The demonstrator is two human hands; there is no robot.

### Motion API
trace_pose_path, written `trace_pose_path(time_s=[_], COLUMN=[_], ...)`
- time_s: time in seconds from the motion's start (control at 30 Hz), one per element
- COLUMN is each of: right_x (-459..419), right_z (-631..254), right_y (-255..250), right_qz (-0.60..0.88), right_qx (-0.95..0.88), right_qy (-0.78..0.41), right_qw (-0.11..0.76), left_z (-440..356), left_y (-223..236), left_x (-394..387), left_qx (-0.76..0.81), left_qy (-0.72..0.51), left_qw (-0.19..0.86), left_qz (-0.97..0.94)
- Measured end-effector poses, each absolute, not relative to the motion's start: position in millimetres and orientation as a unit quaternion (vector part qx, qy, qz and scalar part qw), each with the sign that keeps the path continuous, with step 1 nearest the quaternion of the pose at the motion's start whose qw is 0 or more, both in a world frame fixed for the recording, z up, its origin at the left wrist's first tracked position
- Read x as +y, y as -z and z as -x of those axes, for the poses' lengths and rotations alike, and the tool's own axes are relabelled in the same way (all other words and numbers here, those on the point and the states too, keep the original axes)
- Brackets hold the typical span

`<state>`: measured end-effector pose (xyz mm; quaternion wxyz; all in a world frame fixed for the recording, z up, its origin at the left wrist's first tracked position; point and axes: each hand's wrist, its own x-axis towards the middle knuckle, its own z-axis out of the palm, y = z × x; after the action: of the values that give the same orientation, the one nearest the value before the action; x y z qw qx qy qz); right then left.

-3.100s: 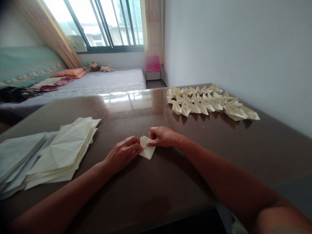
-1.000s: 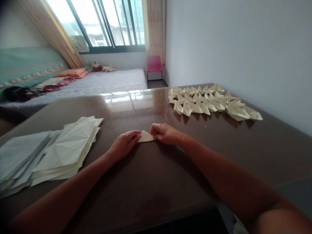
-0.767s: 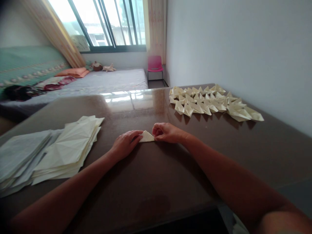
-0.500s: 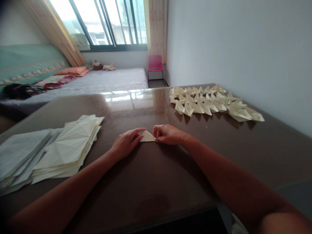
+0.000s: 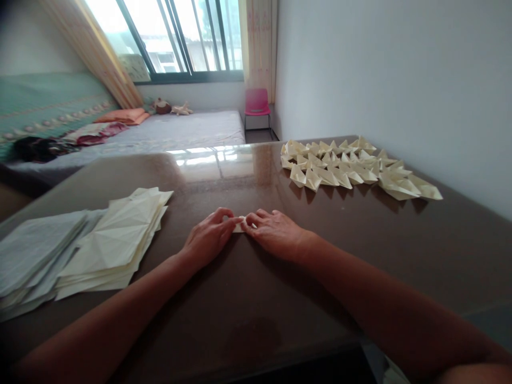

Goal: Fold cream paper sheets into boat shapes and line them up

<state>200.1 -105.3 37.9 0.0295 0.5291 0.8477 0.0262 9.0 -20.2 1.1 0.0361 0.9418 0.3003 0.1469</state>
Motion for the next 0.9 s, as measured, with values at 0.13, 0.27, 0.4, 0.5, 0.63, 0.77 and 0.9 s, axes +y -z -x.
trace_pose_path(time_s=[0.13,0.27,0.4,0.5,0.63,0.77,0.9], right_x=[-109.6,-115.8,-121.5,-124.2,-118.3,-99.6,-85.6], right_z=[-193.0,-185.1,-179.3,-176.2,-182.8,-200.9,-207.3], right_y=[-40.7,-42.0,-44.2,-47.4,-47.6,-41.2,-30.2], right_qz=[-0.545,-0.562,-0.57,-0.572,-0.58,-0.613,-0.558], right_qx=[0.837,0.823,0.815,0.813,0.81,0.79,0.822], right_qy=[-0.029,-0.041,-0.047,-0.03,-0.021,-0.026,-0.025], right_qw=[0.046,0.067,0.087,0.101,0.079,-0.008,-0.109], left_z=[0.5,6.0,5.9,5.8,7.6,9.2,8.8], left_y=[-6.0,-12.7,-15.9,-15.5,-13.5,-9.3,-5.4], left_x=[-26.3,-31.4,-34.0,-33.0,-27.0,-19.5,-16.7], left_qx=[0.235,0.229,0.238,0.239,0.236,0.231,0.231], left_qy=[-0.108,-0.078,-0.068,-0.064,-0.075,-0.115,-0.128], left_qw=[0.0,-0.006,-0.015,-0.029,-0.025,0.001,0.005], left_qz=[-0.966,-0.97,-0.969,-0.969,-0.969,-0.966,-0.964])
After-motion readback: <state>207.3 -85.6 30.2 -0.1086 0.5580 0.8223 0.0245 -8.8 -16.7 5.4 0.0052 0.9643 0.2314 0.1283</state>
